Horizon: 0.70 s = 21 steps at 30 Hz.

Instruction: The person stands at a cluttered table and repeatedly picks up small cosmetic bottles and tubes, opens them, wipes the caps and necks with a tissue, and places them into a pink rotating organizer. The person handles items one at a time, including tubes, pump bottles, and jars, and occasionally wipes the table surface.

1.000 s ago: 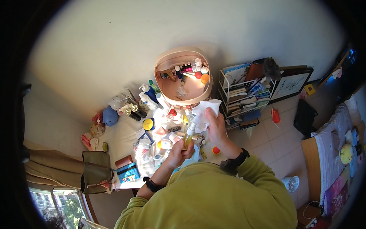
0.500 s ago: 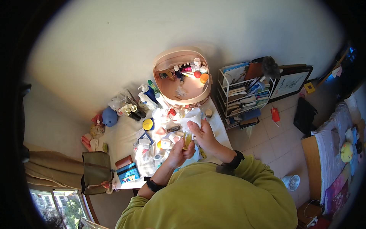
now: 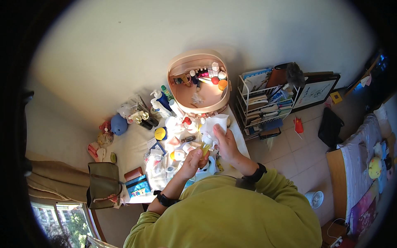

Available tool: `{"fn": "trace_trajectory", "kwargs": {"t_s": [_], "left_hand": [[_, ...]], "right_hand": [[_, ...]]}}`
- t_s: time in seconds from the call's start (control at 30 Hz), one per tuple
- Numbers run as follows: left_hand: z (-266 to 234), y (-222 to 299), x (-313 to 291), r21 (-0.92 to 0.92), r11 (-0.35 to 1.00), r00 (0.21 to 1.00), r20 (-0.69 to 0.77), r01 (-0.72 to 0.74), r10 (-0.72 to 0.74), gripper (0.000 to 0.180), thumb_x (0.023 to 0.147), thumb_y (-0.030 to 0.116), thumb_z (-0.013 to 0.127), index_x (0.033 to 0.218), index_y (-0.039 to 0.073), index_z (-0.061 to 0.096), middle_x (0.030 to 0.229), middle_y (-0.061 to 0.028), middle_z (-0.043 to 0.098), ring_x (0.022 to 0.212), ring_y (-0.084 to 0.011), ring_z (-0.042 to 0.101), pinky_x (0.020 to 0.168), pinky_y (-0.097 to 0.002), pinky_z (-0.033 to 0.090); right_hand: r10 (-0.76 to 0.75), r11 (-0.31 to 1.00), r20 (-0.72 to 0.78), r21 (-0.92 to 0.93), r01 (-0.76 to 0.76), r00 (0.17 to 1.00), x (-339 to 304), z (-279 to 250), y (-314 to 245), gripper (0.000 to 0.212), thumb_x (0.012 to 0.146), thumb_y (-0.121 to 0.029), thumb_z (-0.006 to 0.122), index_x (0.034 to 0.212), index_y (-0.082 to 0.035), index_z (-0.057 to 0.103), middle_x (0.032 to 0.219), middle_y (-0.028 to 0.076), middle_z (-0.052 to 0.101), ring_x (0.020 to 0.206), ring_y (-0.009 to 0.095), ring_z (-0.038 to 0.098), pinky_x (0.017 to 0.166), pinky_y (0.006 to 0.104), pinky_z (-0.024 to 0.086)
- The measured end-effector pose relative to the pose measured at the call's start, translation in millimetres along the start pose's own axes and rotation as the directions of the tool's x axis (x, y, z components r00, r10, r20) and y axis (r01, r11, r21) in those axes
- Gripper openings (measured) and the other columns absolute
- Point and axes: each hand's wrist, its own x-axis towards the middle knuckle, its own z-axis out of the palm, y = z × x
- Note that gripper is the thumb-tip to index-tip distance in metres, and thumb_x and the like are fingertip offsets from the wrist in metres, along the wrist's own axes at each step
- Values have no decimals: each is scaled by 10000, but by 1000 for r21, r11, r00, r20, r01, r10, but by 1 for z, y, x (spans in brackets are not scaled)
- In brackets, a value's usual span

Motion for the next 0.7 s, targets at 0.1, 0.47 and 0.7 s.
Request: {"fn": "trace_trajectory", "kwargs": {"t_s": [0.1, 0.47, 0.7], "left_hand": [[3, -5, 0, -89, 996, 1000, 4, 9, -9, 448, 999, 457, 323, 837, 65, 466, 559, 67, 281, 478, -55, 216, 456, -229, 177], [-2, -5, -2, -153, 982, 992, 51, -110, 120, 433, 996, 456, 320, 861, 68, 457, 571, 59, 284, 487, -59, 226, 462, -227, 191], [-9, 3, -7, 38, 994, 993, 53, -105, 103, 403, 995, 413, 349, 889, 55, 500, 600, 52, 338, 520, -60, 278, 496, -216, 229]], "right_hand": [[32, 984, 146, 169, -57, 989, -4, -1, 4, 321, 965, -284, 514, 1175, -43, 545, 1063, 51, 621, 984, 137, 599, 839, 306, 472], [48, 967, 233, 234, -104, 971, -6, 4, 4, 408, 1009, -344, 394, 1275, -44, 470, 1159, 61, 588, 1025, 154, 590, 856, 314, 473], [286, 911, 331, 197, -362, 899, -3, -1, -22, 389, 990, -400, 425, 1197, -81, 511, 1010, 38, 613, 823, 132, 606, 657, 285, 476]]}}
